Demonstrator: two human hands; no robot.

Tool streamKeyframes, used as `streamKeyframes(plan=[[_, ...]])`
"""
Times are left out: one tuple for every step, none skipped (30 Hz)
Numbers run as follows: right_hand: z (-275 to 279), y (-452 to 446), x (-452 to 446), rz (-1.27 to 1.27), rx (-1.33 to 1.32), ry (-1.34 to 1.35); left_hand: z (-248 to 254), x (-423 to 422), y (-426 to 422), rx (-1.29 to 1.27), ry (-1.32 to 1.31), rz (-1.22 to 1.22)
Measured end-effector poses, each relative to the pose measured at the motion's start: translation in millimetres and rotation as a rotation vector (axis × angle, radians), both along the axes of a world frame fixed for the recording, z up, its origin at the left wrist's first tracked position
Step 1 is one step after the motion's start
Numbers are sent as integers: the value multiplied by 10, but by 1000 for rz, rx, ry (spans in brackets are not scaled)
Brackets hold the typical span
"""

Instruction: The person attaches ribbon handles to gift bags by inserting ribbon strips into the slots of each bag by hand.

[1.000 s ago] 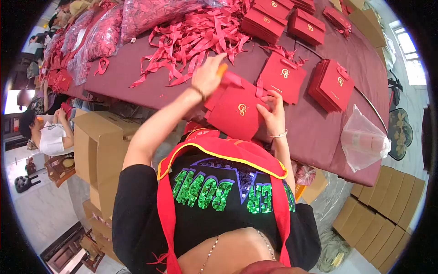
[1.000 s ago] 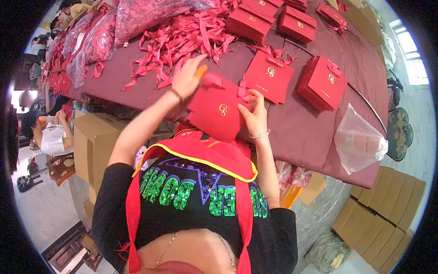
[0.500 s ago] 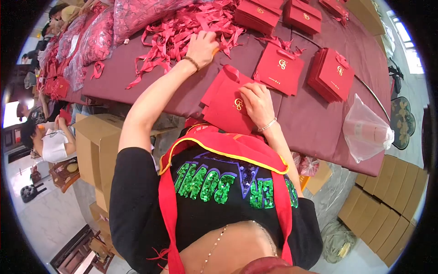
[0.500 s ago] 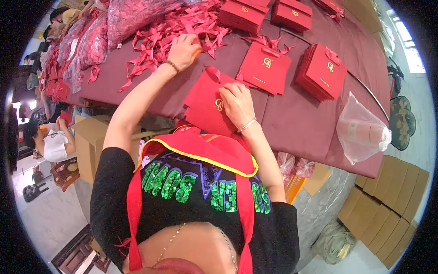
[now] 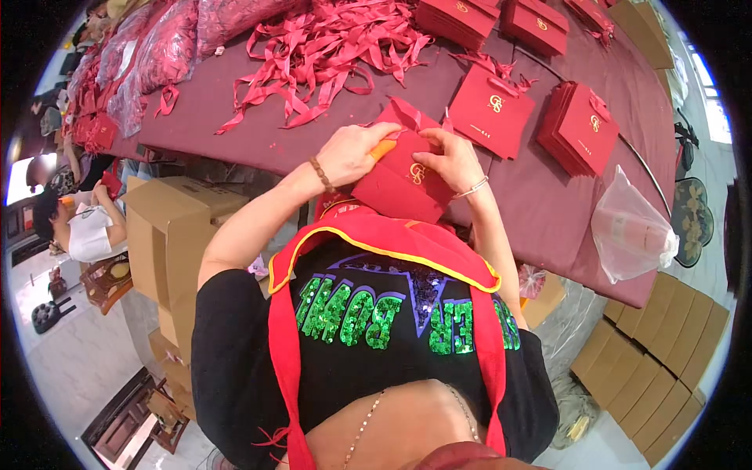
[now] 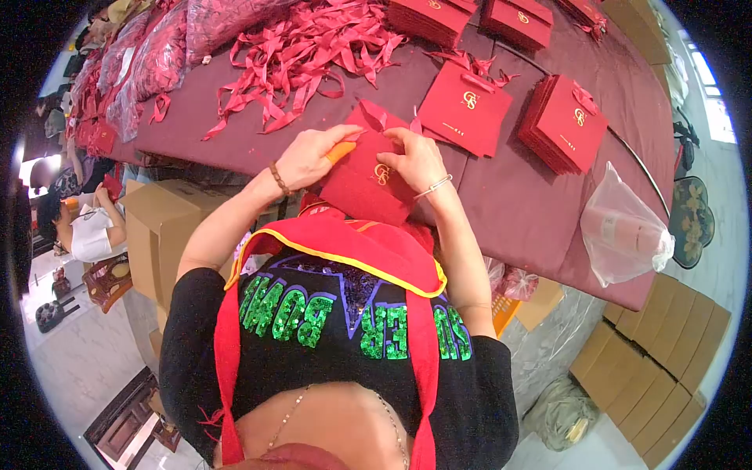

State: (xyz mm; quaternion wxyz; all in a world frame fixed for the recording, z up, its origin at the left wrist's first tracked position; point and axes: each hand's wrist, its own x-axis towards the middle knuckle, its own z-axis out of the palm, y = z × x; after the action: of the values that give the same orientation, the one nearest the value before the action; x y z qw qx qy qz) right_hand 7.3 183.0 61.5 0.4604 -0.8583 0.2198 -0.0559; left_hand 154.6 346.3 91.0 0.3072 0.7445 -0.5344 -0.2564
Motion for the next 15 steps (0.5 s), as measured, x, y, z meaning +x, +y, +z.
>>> streamKeyframes(plan=[[-17,-41,-11,-1,0,1,-5,-32,-16,-27,28,22],[-16,-73,-19,-4,108,49,-60,-43,-24,-37,33,30],[-3,-89,-29,-9,218,97,-95,-40,-22,-36,34,28],[33,-95,-39,0,201,116,-120,-34,-20,-127,-84,-1],[23,-89,-49,-4,202,117,-137,-33,-18,-219,-201,-31],[8,-81,-52,0,249,99,-131,-42,-18,-218,-201,-33],[-8,-74,-53,4,295,80,-118,-60,-17,-213,-132,6],[-25,-64,-57,2,294,78,-109,-78,-17,-208,-63,45],[-40,-51,-66,-1,287,40,-113,-103,-19,-210,-63,45],[-38,-39,-67,-4,279,0,-122,-127,-23,-206,-79,59],[-11,-33,-63,-4,277,-3,-120,-142,-30,-203,-97,72],[41,-24,-61,0,254,30,-107,-164,-34,-205,-100,70],[69,-18,-58,4,231,65,-94,-189,-36,-210,-119,82],[70,-14,-52,2,229,64,-88,-201,-41,-216,-137,94],[65,-9,-46,5,231,53,-88,-197,-48,-218,-137,94]])
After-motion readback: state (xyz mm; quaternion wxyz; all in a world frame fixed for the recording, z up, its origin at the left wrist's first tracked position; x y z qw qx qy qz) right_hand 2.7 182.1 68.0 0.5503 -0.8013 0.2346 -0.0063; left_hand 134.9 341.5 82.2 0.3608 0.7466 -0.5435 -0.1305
